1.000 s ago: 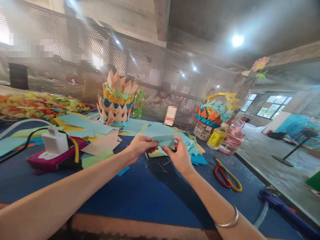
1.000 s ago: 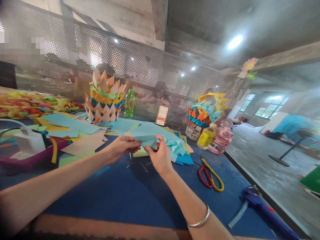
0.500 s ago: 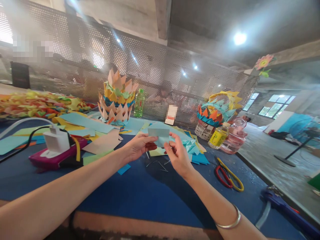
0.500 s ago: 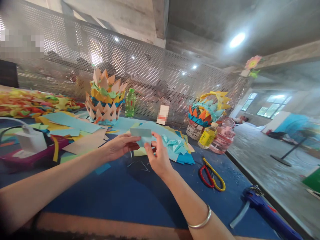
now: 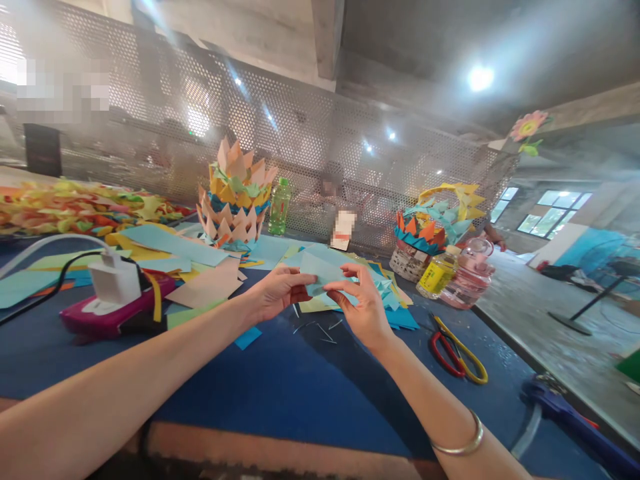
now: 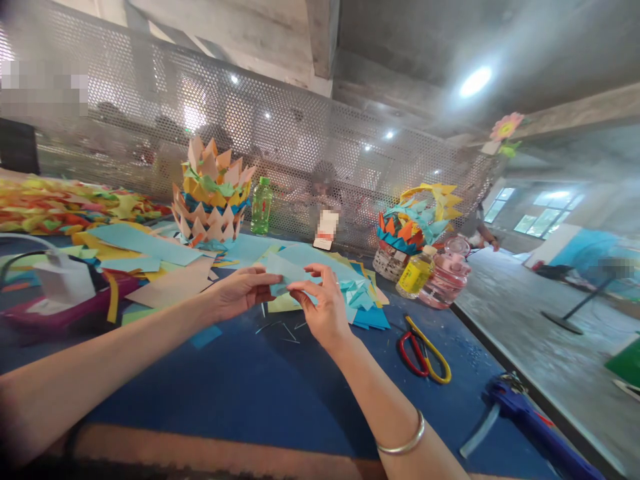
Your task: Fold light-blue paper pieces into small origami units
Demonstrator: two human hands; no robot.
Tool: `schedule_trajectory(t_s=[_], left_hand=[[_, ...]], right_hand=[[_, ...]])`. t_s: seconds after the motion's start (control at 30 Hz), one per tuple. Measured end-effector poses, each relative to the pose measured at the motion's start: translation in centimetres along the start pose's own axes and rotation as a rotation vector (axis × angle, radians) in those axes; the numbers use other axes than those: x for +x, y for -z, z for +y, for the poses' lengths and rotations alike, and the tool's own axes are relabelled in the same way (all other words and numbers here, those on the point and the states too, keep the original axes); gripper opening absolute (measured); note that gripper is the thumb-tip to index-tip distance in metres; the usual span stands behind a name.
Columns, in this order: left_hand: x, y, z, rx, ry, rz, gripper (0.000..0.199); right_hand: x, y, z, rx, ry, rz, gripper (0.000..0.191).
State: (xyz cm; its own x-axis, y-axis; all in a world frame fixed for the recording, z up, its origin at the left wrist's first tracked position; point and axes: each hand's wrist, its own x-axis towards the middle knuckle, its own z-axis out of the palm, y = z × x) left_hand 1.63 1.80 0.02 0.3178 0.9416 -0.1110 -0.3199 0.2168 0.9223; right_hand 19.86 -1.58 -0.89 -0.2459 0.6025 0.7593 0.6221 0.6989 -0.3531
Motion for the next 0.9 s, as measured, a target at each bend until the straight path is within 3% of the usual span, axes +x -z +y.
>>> schedule_trajectory(t_s=[0.13,0.43,0.7,0.9], left_hand=[[-0.3,-0.2,0.0,0.024,0.016,-0.039,0.016],[-0.9,-0.8,-0.3,0.013,-0.071,-0.169,0.015],[-1.1,-1.0,-0.4,0.037,-0.089,-0.160,0.015],[-1.2,-1.3,-0.3,0.020,-0.119,-0.150,0.011]], right_hand=[[-0.1,-0.2,0.0,-0.008,-0.016,-0.020,0.009],[0.0,-0.5,-1.0,0.123,-0.215,0.020,0.013],[-0.2,-0.5,-1.3,0.182,-0.389,0.007,0.016],[-0.2,-0.6,-1.3,0.244,-0.426,0.006,0.018]])
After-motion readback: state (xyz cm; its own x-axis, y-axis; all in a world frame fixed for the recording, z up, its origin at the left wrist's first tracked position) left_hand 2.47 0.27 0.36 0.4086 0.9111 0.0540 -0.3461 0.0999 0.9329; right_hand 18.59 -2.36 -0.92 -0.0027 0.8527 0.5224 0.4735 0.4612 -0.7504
